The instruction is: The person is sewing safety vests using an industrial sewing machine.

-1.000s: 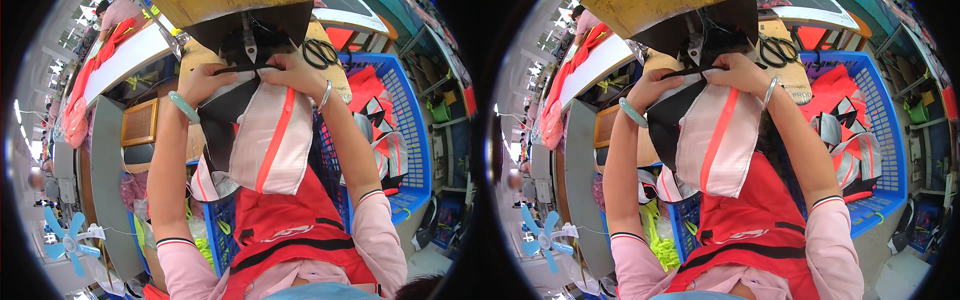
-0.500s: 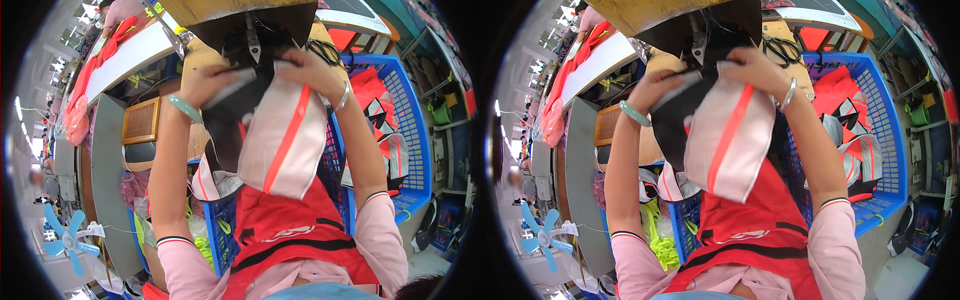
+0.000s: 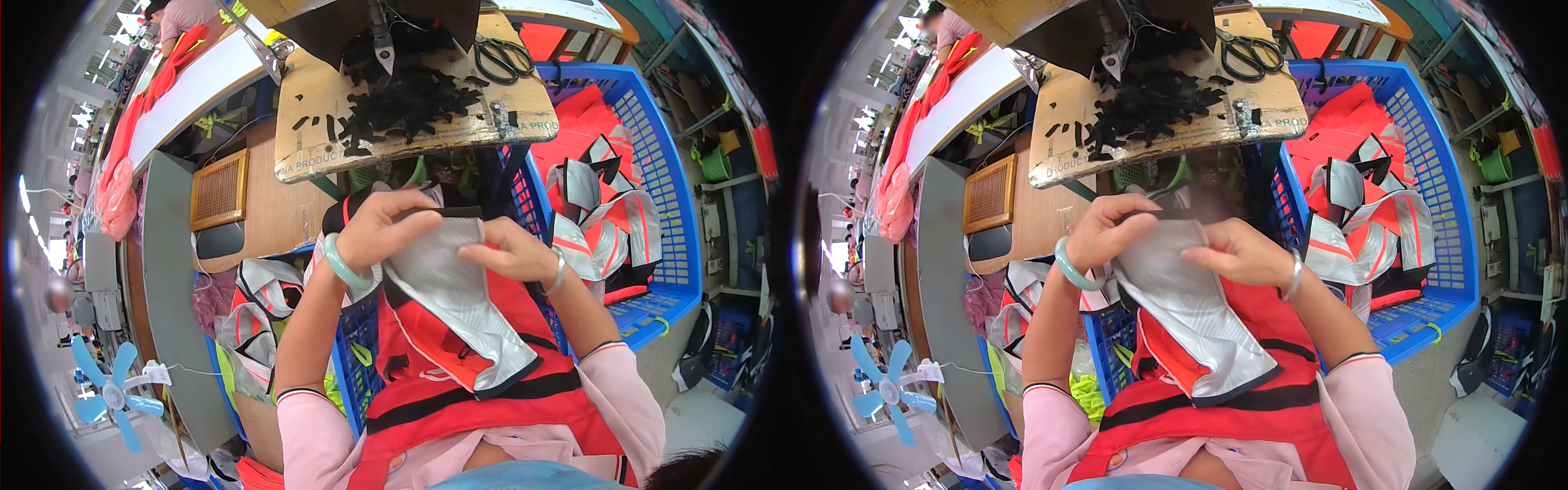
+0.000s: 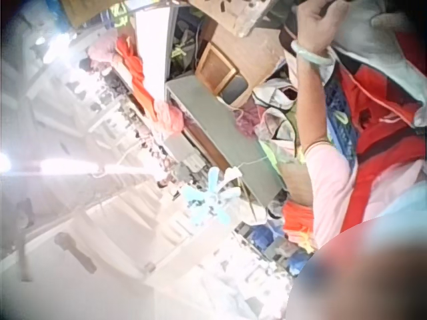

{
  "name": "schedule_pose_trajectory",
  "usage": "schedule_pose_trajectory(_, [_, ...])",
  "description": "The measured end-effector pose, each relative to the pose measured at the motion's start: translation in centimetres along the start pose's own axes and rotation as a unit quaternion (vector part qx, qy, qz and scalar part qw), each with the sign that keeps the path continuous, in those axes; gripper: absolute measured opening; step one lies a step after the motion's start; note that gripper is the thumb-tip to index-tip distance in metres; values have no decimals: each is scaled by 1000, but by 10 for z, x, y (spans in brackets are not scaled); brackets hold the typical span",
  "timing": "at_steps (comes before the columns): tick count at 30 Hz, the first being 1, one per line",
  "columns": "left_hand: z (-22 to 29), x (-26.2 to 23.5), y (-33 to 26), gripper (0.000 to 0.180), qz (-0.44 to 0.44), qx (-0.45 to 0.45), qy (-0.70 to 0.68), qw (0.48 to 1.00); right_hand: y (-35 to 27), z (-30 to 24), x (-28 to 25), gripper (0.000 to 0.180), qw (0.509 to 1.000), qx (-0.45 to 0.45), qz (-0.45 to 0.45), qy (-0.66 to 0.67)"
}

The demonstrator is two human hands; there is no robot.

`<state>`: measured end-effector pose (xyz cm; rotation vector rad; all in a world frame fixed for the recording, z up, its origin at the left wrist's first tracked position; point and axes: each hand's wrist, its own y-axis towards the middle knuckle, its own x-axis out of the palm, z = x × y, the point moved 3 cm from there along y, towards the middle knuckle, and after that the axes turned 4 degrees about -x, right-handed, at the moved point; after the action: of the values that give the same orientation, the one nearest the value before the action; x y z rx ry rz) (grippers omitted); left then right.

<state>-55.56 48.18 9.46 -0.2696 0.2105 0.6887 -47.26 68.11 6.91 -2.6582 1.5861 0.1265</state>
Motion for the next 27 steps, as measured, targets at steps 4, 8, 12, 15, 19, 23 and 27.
schedule_pose_trajectory(4, [-18, 8, 7, 28, -78, 119, -42, 989, -34, -41, -5, 19, 980, -138, 13, -139])
schedule_pose_trajectory(8, [-14, 25, 5, 19, -117, 185, -70, 973, -65, -61, -29, 21, 983, -175, 23, -58])
schedule_pose_trajectory(12, [27, 27, -18, 21, -119, 262, 56, 956, -86, -45, -40, 24, 981, -135, 58, 129])
schedule_pose_trajectory(15, [56, 24, -44, 21, -69, 253, 146, 954, -91, -38, -42, 26, 988, -100, 49, 105])
schedule_pose_trajectory(19, [73, 18, -64, 15, -1, 171, 160, 972, -70, -62, -56, 28, 997, -34, -11, -69])
schedule_pose_trajectory(23, [75, 15, -39, 17, 79, 143, 176, 971, -34, -114, -48, 28, 849, -236, 198, -430])
schedule_pose_trajectory(27, [84, 6, -18, 16, 141, 185, 200, 952, 17, -124, -28, 29, 871, -182, 52, -452])
